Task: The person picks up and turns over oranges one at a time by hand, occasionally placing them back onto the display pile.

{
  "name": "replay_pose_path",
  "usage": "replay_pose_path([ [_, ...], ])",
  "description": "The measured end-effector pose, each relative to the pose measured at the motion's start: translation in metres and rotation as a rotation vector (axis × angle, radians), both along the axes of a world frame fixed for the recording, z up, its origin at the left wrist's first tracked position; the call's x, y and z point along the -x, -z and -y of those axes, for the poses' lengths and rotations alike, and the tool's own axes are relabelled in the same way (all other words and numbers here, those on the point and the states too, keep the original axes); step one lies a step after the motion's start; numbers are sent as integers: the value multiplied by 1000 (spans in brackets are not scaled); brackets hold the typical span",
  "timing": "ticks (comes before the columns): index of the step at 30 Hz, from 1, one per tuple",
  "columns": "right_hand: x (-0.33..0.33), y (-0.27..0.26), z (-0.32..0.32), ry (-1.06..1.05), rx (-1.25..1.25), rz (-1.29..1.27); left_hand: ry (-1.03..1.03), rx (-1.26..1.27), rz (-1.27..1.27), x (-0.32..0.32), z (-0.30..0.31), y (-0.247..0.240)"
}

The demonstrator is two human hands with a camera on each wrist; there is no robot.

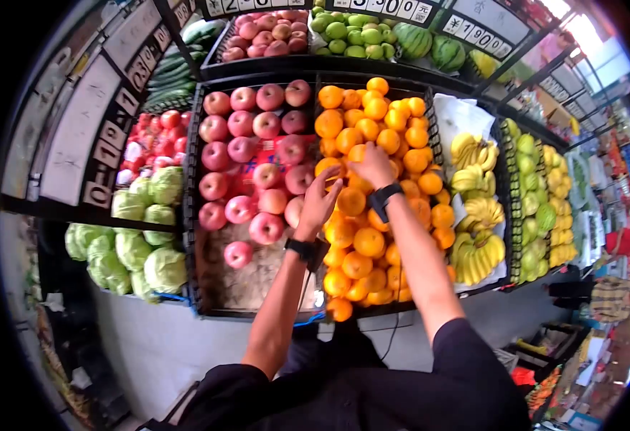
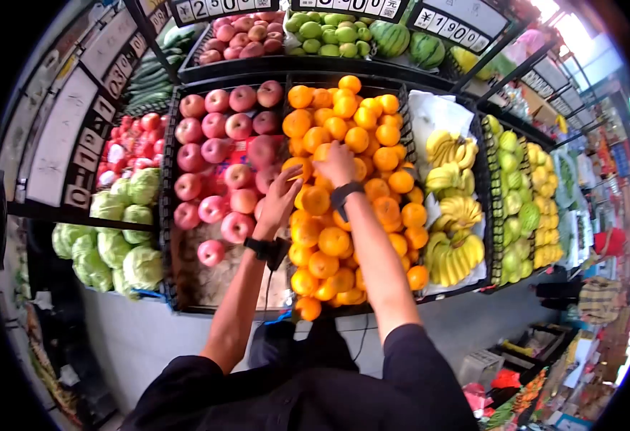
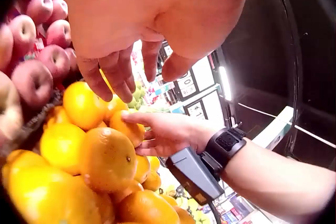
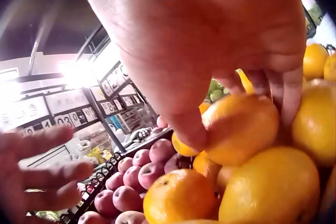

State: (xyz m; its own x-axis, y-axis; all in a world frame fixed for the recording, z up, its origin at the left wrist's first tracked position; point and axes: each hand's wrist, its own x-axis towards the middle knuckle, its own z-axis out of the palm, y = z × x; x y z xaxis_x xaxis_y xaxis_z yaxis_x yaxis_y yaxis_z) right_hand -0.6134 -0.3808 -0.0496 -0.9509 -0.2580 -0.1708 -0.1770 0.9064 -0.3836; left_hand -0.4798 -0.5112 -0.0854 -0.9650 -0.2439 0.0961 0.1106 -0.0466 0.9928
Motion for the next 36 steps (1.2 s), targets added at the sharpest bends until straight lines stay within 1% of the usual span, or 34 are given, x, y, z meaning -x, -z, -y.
replay_pose_path([
  [1, -5, 11, 3, 3, -4, -108, 50, 46, 67, 14, -7, -2],
  [2, -12, 4, 4, -1, -13, -137, 100, 95, 147, 21, -13, -6],
  [3, -6, 8, -7, -73, 111, -122, -3, 137, -24, 26, -25, 22],
  [4, -4, 9, -19, -127, 256, -104, 63, 36, 8, 20, -28, 7],
  [5, -26, -18, -25, -143, 373, -265, 60, 51, -18, 5, -30, -4],
  [7, -72, -61, -37, -148, 482, -363, 46, 137, -106, -21, -26, -32],
  [8, -102, -83, -44, -122, 558, -338, 47, 144, -70, -41, -25, -51],
  [9, -132, -91, -54, -119, 561, -355, 96, 42, -1, -63, -25, -76],
  [10, -168, -99, -61, -68, 565, -288, 157, -147, 32, -84, -31, -81],
  [11, -202, -100, -69, -70, 532, -298, 297, -165, 95, -106, -28, -81],
  [12, -234, -99, -77, -54, 521, -228, 383, -54, 161, -128, -27, -94],
  [14, -299, -90, -86, -27, 478, -145, 509, -93, 303, -171, -37, -66],
  [15, -323, -78, -91, -3, 469, -102, 546, -71, 376, -192, -44, -52],
  [17, -373, -58, -97, 56, 422, 35, 646, -49, 536, -233, -53, -40],
  [18, -392, -55, -103, 35, 389, 76, 699, -82, 482, -249, -57, -30],
  [19, -409, -53, -107, 55, 396, 119, 722, -119, 512, -265, -63, -18],
  [20, -418, -51, -110, 66, 409, 144, 737, -146, 523, -274, -67, -8],
  [21, -425, -49, -116, 90, 434, 148, 743, -123, 610, -280, -70, -11],
  [22, -428, -43, -124, 107, 443, 141, 694, -156, 578, -287, -75, -9],
  [24, -434, -20, -147, 133, 481, 206, 642, -266, 668, -292, -82, -10],
  [25, -430, -24, -147, 210, 507, 267, 579, -276, 599, -296, -91, 4],
  [26, -426, -17, -153, 179, 478, 268, 547, -337, 595, -297, -96, 19],
  [28, -415, -8, -156, 208, 528, 325, 499, -195, 583, -289, -97, 12],
  [29, -411, 4, -159, 198, 519, 310, 476, -118, 577, -285, -99, 12],
  [30, -405, 15, -160, 192, 519, 292, 368, -78, 434, -286, -108, 24],
  [32, -392, 35, -165, 124, 528, 196, 293, 150, 391, -280, -116, 17],
  [33, -384, 31, -165, 100, 443, 180, 265, 228, 413, -279, -123, 18],
  [34, -372, 42, -167, 62, 465, 140, 244, 314, 431, -274, -127, 22],
  [35, -367, 59, -170, 28, 483, 116, 218, 465, 444, -271, -130, 27],
  [36, -367, 62, -174, -5, 495, 110, 194, 607, 476, -272, -136, 21],
])
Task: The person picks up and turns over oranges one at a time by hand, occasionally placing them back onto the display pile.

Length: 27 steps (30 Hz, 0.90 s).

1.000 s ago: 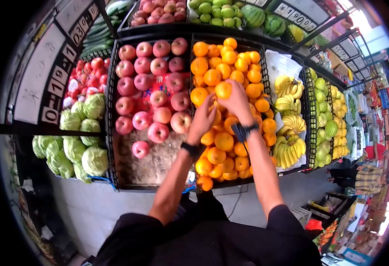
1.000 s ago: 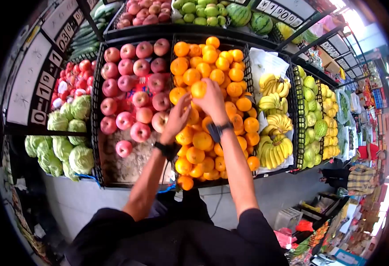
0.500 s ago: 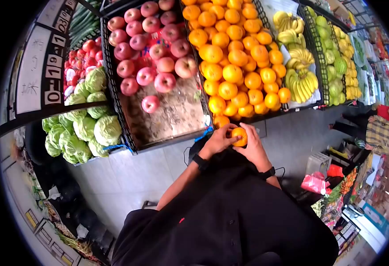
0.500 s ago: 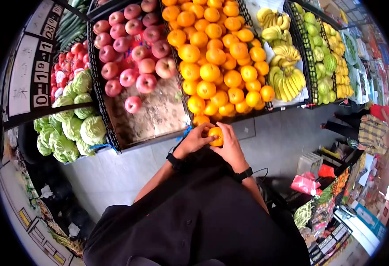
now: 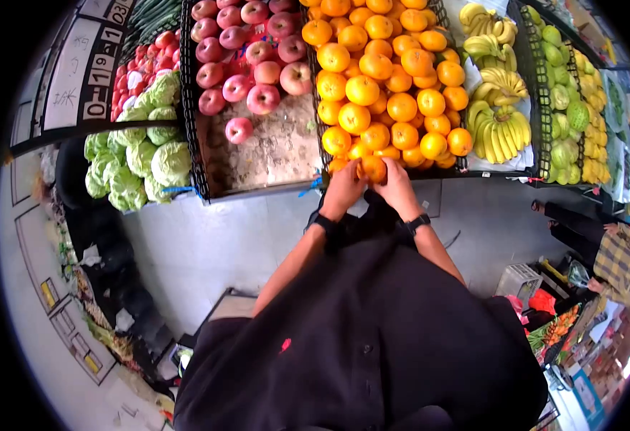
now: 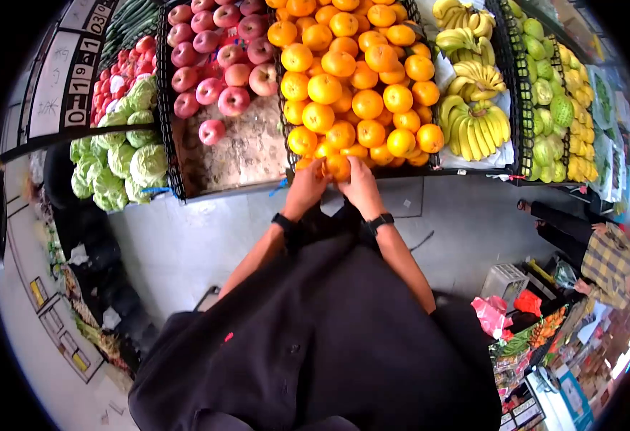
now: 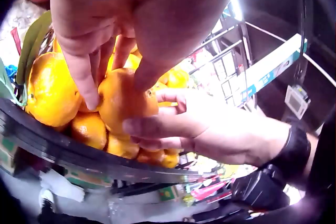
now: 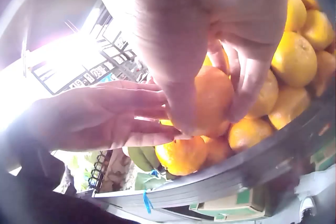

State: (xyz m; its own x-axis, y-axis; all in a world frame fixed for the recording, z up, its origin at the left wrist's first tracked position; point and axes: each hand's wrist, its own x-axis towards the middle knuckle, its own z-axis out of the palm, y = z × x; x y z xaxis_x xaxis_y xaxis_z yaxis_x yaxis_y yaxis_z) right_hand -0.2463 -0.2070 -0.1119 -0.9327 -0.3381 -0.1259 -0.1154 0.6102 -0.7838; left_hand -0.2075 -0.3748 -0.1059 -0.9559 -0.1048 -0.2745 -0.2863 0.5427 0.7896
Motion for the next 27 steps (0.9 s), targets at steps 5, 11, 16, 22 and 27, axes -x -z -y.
replay_pose_path([
  [5, -8, 11, -11, -86, 11, 57, -116, 188, -72, -14, -19, 1],
  [11, -10, 16, -20, -131, 13, 27, -163, 161, -106, -25, -38, 6],
  [16, -11, 6, -30, -237, -35, -40, -81, 145, -118, -23, -39, 5],
  [22, -25, -8, -49, -278, -63, -28, 150, -99, -174, -19, -40, -13],
  [27, -47, -15, -75, -253, -78, 21, 21, -122, -201, -31, -35, 8],
])
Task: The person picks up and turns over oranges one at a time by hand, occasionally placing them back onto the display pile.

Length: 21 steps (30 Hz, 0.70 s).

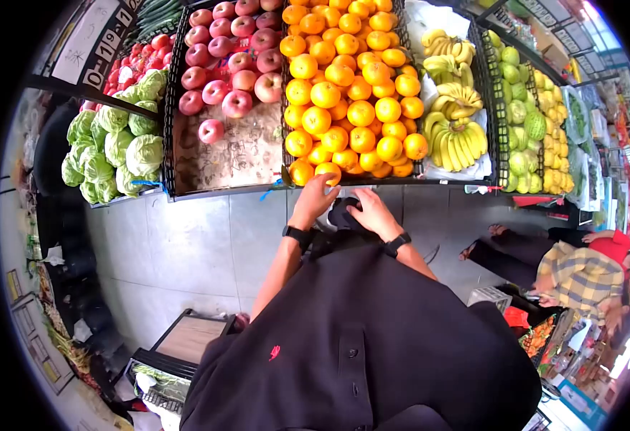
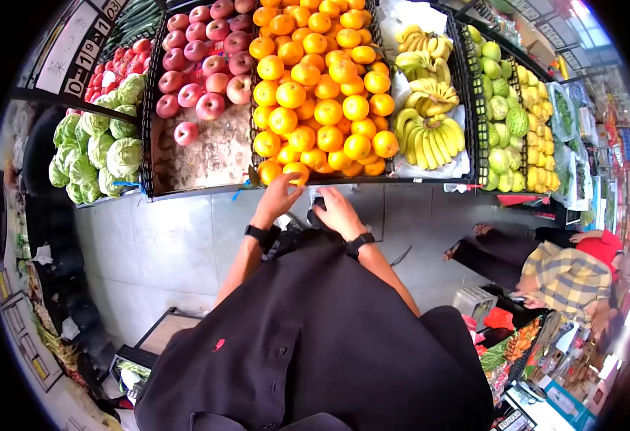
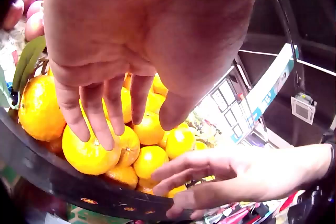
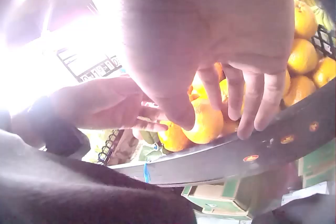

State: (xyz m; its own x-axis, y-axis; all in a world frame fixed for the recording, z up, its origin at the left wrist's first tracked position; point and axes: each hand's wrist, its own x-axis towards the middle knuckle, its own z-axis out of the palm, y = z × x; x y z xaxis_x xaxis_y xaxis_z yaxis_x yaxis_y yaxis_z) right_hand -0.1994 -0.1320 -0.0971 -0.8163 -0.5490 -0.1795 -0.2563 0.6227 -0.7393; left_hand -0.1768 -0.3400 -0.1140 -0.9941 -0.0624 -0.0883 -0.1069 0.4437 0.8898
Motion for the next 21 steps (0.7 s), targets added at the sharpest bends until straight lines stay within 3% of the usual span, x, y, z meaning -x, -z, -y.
replay_pose_path([
  [2, -1, -4, -3, 66, 54, 127, -53, -122, 21, -2, 0, 2],
  [4, 15, -10, -5, 105, 116, 49, -68, -192, 61, 3, -3, -17],
  [7, 59, -23, -9, 173, 183, 30, 22, -89, -68, 30, -1, -35],
  [9, 102, -40, -8, 160, 183, -132, 137, -34, 6, 59, 1, -69],
  [12, 168, -75, 5, 221, 279, -81, 152, -123, -149, 120, 4, -65],
  [13, 191, -80, 7, 176, 289, -201, 123, -196, -68, 142, 7, -75],
  [18, 290, -90, 25, 112, 282, -155, 67, -57, -134, 274, 23, -114],
  [21, 347, -76, 52, 35, 241, -183, -58, 193, -121, 343, 42, -109],
])
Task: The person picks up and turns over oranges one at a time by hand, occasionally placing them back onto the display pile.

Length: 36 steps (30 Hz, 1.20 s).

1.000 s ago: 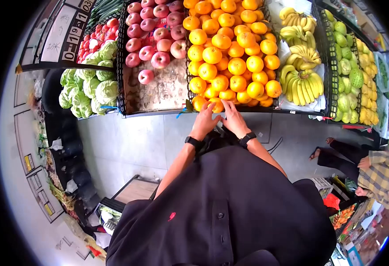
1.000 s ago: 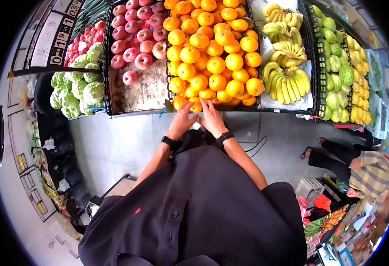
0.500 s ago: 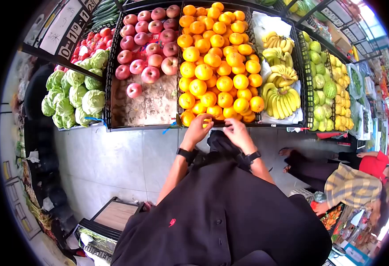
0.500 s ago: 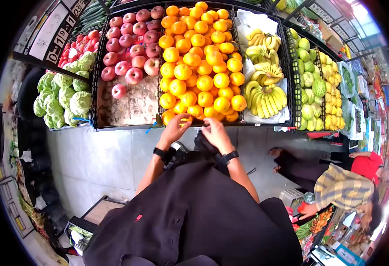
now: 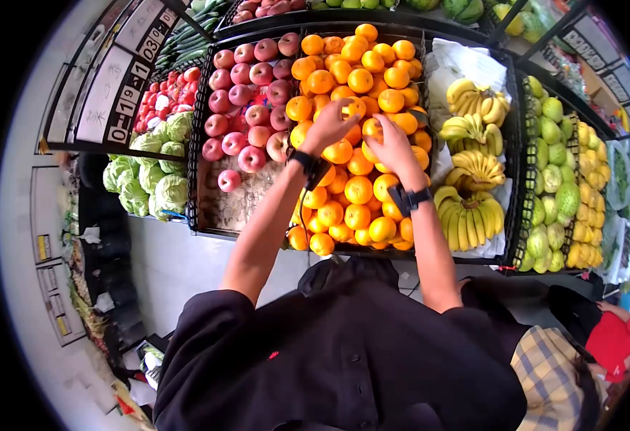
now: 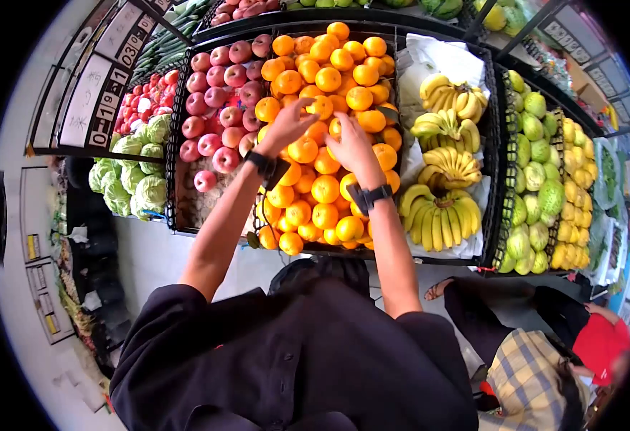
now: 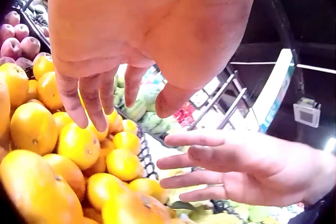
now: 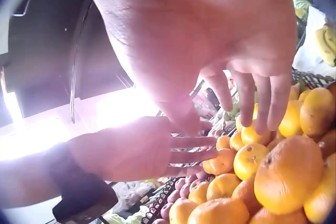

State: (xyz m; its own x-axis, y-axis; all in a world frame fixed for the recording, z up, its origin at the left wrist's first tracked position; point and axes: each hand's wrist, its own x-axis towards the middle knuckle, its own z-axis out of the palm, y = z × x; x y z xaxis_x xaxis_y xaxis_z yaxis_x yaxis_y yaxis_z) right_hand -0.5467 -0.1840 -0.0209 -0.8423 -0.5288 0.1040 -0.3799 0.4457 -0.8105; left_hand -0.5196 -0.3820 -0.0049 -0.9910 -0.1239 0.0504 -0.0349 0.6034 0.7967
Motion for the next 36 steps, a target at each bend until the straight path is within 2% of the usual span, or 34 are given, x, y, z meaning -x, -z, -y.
replay_pose_path([
  [2, 39, 9, 23, -53, -10, -13, -56, 182, 127, 33, 16, 25],
  [3, 58, 17, 37, -43, -23, 23, -80, 149, 222, 41, 18, 30],
  [4, 77, 25, 50, -31, -38, 54, -48, 287, 225, 50, 25, 49],
  [6, 102, 41, 61, -108, -187, 99, -2, 377, 358, 56, 23, 53],
  [8, 117, 49, 67, -215, -332, 235, -23, 600, 243, 54, 14, 59],
  [11, 126, 50, 68, -225, -363, 264, -64, 697, 245, 53, 3, 61],
  [14, 127, 56, 55, -269, -264, 222, -135, 492, 223, 54, -2, 47],
  [17, 124, 70, 41, -269, -125, 195, -86, 455, 137, 54, -15, 15],
  [18, 119, 66, 36, -254, 17, 238, -69, 443, 82, 51, -15, 7],
  [20, 105, 48, 18, -229, 291, 319, -47, 412, -31, 42, -14, -7],
  [22, 80, -1, -8, -170, 345, 365, 55, 250, -123, 26, -10, -27],
  [23, 67, 0, -14, -173, 411, 320, 30, 51, -21, 11, -12, -32],
  [24, 51, -17, -23, -195, 310, 280, 4, -141, 69, -4, -12, -39],
  [25, 34, -28, -28, -201, 292, 258, 62, -127, 207, -23, -8, -42],
  [26, 15, -35, -34, -201, 266, 243, 79, -302, 256, -42, -17, -58],
  [28, -19, -40, -45, -252, 224, 41, 43, -480, 349, -80, -22, -50],
  [29, -38, -41, -50, -254, 247, 187, 7, -605, 440, -102, -28, -51],
  [31, -86, -35, -58, -219, 290, 513, 11, -724, 455, -146, -40, -41],
  [32, -106, -34, -66, -238, 105, 543, 8, -762, 466, -167, -47, -39],
  [34, -153, -19, -78, -177, 164, 701, 86, -671, 433, -207, -52, -19],
  [36, -198, 5, -90, -72, 194, 818, 72, -713, 526, -241, -62, -11],
])
